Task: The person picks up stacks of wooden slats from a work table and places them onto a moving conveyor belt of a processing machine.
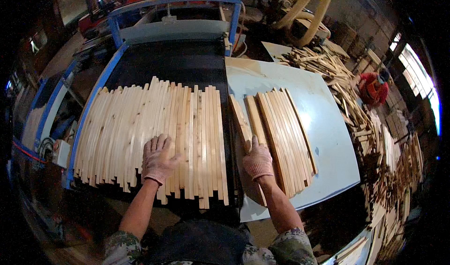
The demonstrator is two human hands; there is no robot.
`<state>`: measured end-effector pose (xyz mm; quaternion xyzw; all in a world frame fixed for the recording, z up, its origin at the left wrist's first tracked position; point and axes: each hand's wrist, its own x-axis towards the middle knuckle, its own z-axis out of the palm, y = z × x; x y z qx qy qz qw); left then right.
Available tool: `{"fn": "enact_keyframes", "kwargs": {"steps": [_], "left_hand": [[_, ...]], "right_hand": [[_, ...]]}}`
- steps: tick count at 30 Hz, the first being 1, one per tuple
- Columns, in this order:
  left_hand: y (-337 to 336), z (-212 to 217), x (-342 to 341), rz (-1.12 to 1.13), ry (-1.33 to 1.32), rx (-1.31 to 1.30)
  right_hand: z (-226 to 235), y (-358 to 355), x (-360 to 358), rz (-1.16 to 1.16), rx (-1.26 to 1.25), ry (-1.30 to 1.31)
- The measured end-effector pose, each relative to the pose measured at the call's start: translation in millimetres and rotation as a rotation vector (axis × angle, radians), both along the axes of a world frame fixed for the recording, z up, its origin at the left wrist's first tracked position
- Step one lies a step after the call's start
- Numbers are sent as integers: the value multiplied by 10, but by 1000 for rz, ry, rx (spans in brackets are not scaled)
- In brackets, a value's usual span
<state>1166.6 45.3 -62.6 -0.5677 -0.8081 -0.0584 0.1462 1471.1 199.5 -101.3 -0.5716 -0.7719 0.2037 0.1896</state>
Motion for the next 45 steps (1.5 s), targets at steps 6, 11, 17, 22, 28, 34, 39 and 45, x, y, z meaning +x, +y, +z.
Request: {"fn": "enact_keyframes", "kwargs": {"steps": [6,11,17,22,28,34,39,45], "left_hand": [[74,216,133,-12,-86,-56],[-58,69,-106,-35,-235,101],[-827,280,-1048,111,-310,537],[-1597,1005,-2206,580,-109,629],[-2544,1628,-3260,1104,62,397],[-2647,1797,-3422,1138,39,283],[-2862,1882,-3231,1110,2,181],[-3542,1194,-2593,811,-253,637]], "right_hand": [[-248,413,-436,82,87,105],[-373,427,-831,66,-5,540],[-810,545,-442,-3,-80,776],[-1182,805,-182,-47,216,792],[-873,720,-451,-87,-5,879],[-881,753,-461,-70,168,640],[-829,683,-416,-103,327,395],[-886,-300,-192,-110,177,430]]}}
